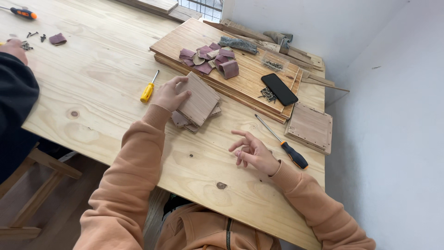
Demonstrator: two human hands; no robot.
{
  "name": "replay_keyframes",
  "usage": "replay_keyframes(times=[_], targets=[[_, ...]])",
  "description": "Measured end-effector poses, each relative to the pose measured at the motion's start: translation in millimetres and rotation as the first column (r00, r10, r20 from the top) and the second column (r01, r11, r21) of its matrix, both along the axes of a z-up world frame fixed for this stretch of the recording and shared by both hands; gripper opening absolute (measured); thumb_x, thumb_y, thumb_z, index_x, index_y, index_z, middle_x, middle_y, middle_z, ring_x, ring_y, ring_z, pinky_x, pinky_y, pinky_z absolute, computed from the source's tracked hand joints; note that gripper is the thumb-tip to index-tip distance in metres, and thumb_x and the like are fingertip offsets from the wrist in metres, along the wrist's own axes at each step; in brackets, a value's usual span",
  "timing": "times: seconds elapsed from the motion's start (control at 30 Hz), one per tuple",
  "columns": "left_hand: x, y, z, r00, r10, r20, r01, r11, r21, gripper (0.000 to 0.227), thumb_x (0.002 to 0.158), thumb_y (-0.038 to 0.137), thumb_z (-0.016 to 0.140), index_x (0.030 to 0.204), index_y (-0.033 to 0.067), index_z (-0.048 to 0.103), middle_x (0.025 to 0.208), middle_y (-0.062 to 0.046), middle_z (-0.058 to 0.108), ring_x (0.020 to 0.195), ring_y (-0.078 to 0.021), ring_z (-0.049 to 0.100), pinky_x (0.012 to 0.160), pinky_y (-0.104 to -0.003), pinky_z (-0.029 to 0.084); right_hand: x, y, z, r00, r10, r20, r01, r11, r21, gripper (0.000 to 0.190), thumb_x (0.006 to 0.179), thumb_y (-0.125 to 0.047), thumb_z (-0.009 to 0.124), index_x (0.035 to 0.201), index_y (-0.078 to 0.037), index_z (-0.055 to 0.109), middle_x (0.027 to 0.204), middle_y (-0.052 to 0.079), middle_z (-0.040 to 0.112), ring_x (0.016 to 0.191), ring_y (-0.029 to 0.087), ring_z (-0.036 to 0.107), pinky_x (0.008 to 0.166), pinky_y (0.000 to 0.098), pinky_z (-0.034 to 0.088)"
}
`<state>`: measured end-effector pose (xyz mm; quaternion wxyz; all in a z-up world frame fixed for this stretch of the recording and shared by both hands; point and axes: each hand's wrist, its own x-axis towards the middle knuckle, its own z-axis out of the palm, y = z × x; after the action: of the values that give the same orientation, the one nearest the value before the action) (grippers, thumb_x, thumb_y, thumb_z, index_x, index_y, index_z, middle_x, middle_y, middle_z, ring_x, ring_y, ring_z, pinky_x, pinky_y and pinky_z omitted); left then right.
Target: The person assembles small wooden boxes by hand using a screwdriver to drive screws into pre-drilled holes. They handle multiple wooden panels, align them, and secure them together. The person also picks up and sets down wooden pieces and tools on the workbench.
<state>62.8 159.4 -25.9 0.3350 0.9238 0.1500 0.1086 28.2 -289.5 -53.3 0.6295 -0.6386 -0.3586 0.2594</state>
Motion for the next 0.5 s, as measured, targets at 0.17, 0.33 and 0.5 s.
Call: replay_keyframes(times=[0.17,0.33,0.5], targets=[[-17,-13,22,0.995,0.034,-0.097,-0.022,0.992,0.125,0.067,0.111,0.063,0.084,0.172,0.0419,0.068,0.166,-0.020,0.077,0.155,-0.0499,0.073,0.129,-0.066,0.057,2,-4,-11,0.993,0.039,0.115,-0.023,0.990,-0.142,0.051,0.109,-0.004,0.079,0.160,-0.009,0.082,0.110,0.018,0.091,0.075,0.022,0.089,0.058,0.0297,0.067],[-20,-15,18,0.984,0.052,-0.169,-0.011,0.972,0.236,0.073,0.111,0.073,0.079,0.170,0.0309,0.070,0.158,-0.020,0.079,0.156,-0.0454,0.070,0.125,-0.064,0.058,-1,-6,-3,0.961,0.124,0.246,-0.061,0.966,-0.251,0.039,0.112,-0.010,0.077,0.149,-0.012,0.088,0.104,0.012,0.093,0.075,0.017,0.085,0.065,0.0270,0.061],[-5,-12,-12,0.999,0.043,0.023,-0.049,0.907,0.418,0.068,0.105,0.066,0.087,0.165,0.0359,0.074,0.146,-0.010,0.076,0.147,-0.0401,0.066,0.116,-0.062,0.058,2,-12,1,0.936,0.136,0.323,-0.035,0.953,-0.301,0.038,0.111,-0.009,0.078,0.147,-0.014,0.089,0.100,0.011,0.093,0.073,0.018,0.084,0.066,0.0285,0.061]])
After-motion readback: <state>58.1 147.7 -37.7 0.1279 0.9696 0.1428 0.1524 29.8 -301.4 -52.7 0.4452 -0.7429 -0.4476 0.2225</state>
